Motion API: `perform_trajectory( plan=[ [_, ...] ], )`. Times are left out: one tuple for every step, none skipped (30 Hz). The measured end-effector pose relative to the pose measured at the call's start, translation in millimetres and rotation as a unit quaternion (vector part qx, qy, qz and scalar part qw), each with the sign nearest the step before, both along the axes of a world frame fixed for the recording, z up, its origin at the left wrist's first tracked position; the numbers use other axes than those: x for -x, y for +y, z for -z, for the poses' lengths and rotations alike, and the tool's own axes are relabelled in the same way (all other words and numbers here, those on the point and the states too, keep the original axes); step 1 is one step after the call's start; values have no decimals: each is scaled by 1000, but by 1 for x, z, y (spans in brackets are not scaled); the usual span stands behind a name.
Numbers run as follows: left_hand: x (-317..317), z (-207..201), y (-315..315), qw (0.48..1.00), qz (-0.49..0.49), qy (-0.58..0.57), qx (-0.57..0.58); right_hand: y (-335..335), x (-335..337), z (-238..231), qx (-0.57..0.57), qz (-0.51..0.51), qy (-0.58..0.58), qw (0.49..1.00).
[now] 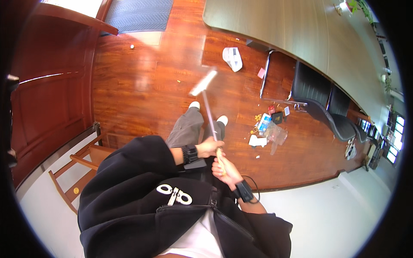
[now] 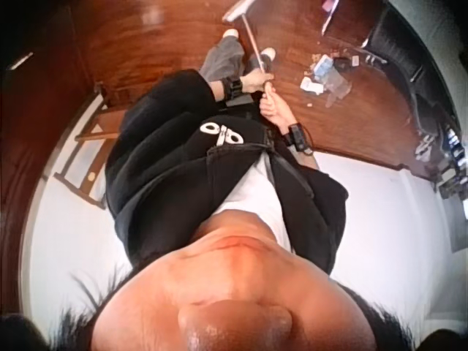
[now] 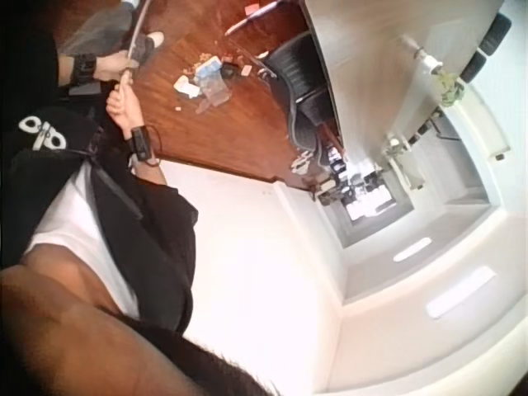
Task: The person sweeps a wooden floor with a broom, gathering scattered trash and debris into a central pile. The person moves around a large conference table and chairs to reach different areas, then consolidates the debris into one pile.
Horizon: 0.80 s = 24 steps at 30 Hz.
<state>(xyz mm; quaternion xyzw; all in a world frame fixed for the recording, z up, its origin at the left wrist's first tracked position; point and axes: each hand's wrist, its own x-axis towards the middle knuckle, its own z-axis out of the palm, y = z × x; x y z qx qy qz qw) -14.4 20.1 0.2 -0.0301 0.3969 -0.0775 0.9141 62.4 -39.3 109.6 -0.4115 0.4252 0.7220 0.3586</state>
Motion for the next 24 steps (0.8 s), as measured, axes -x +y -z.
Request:
perform_trajectory(
  plan=[
    [13, 9, 10, 998, -64, 5, -2, 13, 5, 15, -24, -18, 28, 999],
    [26, 19, 19, 993, -105, 35, -31, 24, 13, 31, -50, -23, 52, 997],
    [39, 33, 31, 989, -93, 84, -82, 37, 21, 51, -85, -27, 88, 992],
    [50, 49, 44, 982, -86, 122, -116, 51, 28, 73, -99, -37, 125, 986],
    [58, 64, 54, 973, -116, 161, -122, 63, 37, 93, -59, 4, 148, 987],
    [73, 80, 63, 968, -118, 175, -133, 74, 48, 114, -52, -33, 146, 987],
    [84, 96, 73, 967, -116, 197, -115, 84, 59, 133, -7, -59, 123, 991],
    [93, 112, 81, 965, -108, 220, -98, 93, 66, 150, -24, -97, 113, 989],
    [98, 126, 86, 964, -107, 237, -64, 98, 72, 162, -15, -120, 88, 989],
    [100, 137, 86, 966, -91, 232, -64, 98, 76, 170, -26, -111, 89, 990],
    [99, 147, 84, 969, -70, 232, -53, 97, 75, 174, -16, -108, 79, 991],
    [90, 157, 80, 970, -80, 230, -23, 92, 68, 176, -13, -83, 96, 992],
    [81, 163, 70, 980, -67, 189, 12, 84, 58, 175, 8, -109, 62, 992],
    [74, 167, 55, 986, -4, 122, -116, 69, 48, 170, -6, -115, 59, 992],
    [68, 166, 34, 970, 54, 52, -232, 50, 39, 161, -17, -108, 68, 992],
    [63, 162, 14, 933, 111, -20, -342, 28, 34, 150, -11, -87, 62, 994],
    [56, 157, -1, 925, 185, -28, -331, 5, 31, 137, 2, -59, 61, 996],
    [48, 150, -15, 933, 174, -32, -314, -12, 25, 126, -1, -39, 50, 998],
    [29, 136, -33, 966, 181, 23, -182, -28, 18, 115, 13, -18, 43, 999],
    [16, 126, -44, 937, 223, -30, -267, -44, 9, 104, 12, 10, 30, 999],
    [2, 115, -58, 893, 267, -87, -352, -60, -3, 90, 17, 44, 30, 998],
    [-18, 102, -74, 955, 212, -50, -201, -77, -14, 76, 26, 85, 22, 996],
    [-38, 89, -90, 988, 150, 0, -40, -94, -23, 63, 23, 114, 6, 993],
    [-54, 78, -105, 982, 183, -18, -35, -108, -31, 50, 30, 117, -17, 993]
  ],
)
